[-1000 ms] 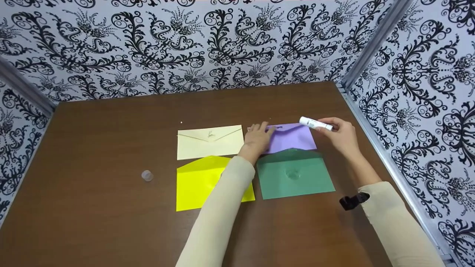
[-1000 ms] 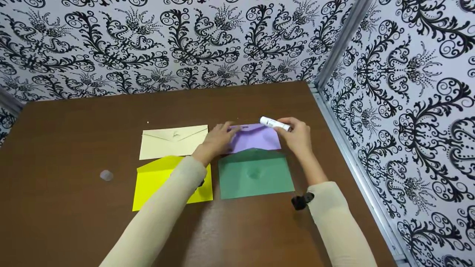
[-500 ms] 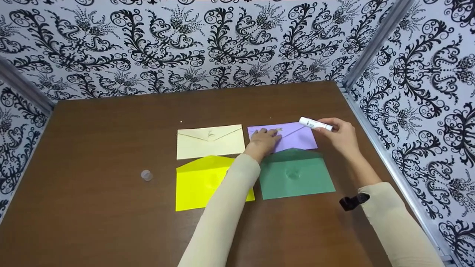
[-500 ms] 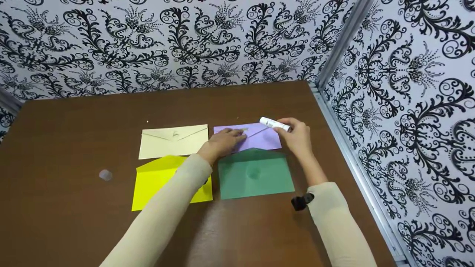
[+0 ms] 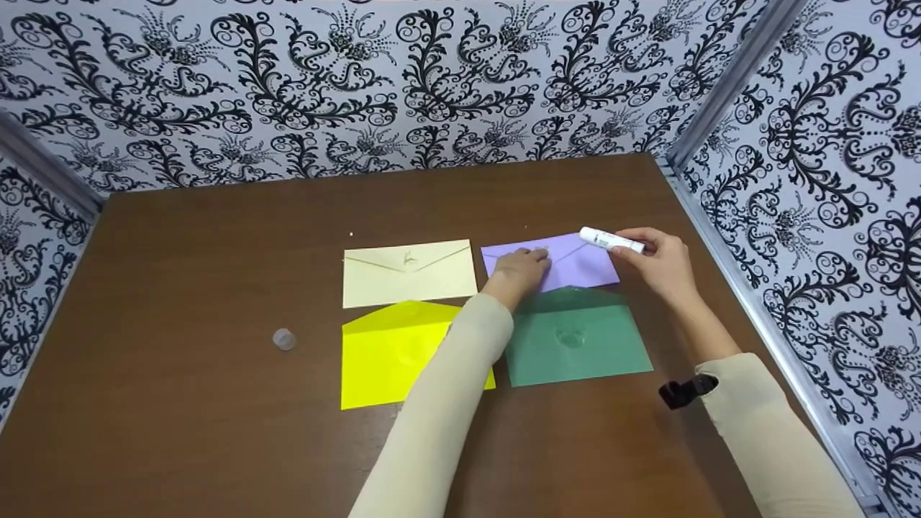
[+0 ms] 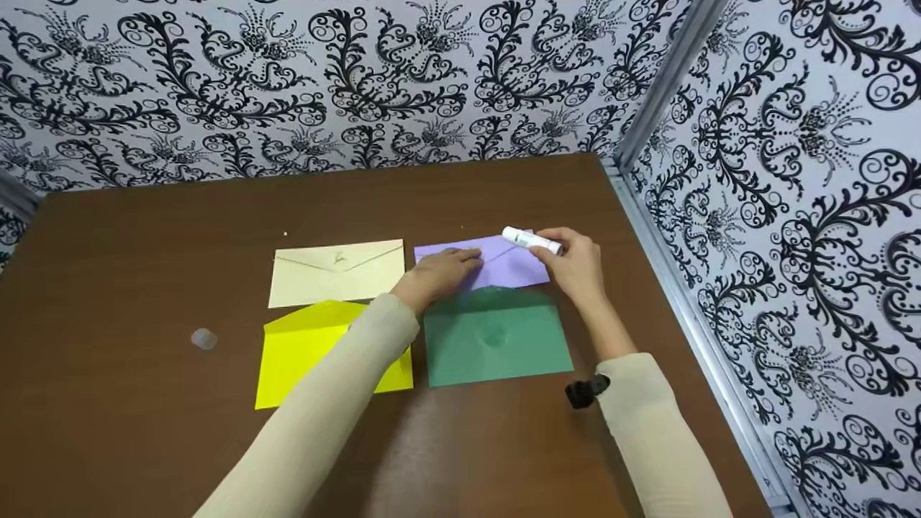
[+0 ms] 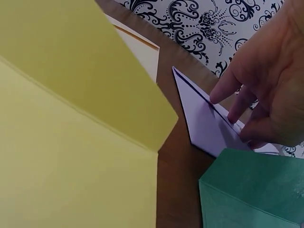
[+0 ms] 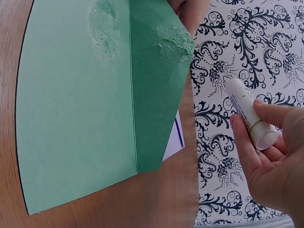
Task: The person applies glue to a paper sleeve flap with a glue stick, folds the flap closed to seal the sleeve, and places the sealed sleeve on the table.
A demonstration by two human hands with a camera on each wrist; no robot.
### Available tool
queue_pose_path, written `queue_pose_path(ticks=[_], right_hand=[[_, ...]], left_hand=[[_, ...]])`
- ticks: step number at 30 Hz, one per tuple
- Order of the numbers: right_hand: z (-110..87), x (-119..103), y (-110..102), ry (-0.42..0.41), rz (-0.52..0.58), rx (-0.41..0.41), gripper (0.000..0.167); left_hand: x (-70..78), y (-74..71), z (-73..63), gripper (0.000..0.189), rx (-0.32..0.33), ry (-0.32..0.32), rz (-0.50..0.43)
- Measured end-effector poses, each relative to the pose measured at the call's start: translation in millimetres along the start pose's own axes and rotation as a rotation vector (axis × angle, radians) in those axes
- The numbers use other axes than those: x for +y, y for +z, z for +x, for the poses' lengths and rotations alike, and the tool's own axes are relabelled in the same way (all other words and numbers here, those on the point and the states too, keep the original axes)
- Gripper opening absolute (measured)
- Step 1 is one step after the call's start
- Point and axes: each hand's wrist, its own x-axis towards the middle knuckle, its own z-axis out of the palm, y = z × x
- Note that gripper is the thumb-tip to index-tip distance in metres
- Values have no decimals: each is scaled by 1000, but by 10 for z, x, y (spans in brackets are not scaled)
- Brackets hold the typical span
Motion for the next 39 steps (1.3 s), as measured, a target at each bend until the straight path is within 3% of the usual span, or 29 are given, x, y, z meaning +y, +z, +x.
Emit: queue_pose_path(ticks=[8,18,31,39], right_hand=[[-12,28,-3,18,5,-22,31],[-29,39,-12,23,-13,-26,32],[-40,-11,8,-12,17,-33,31],[-50,-22,13,-2,12,-35,32]], left_hand=[[23,31,26,45,50,28,68],[-1,75,97,55,-42,38,83],[13,36,46,55,-47,9,110],[-38,121,91,57,-45,36,97]])
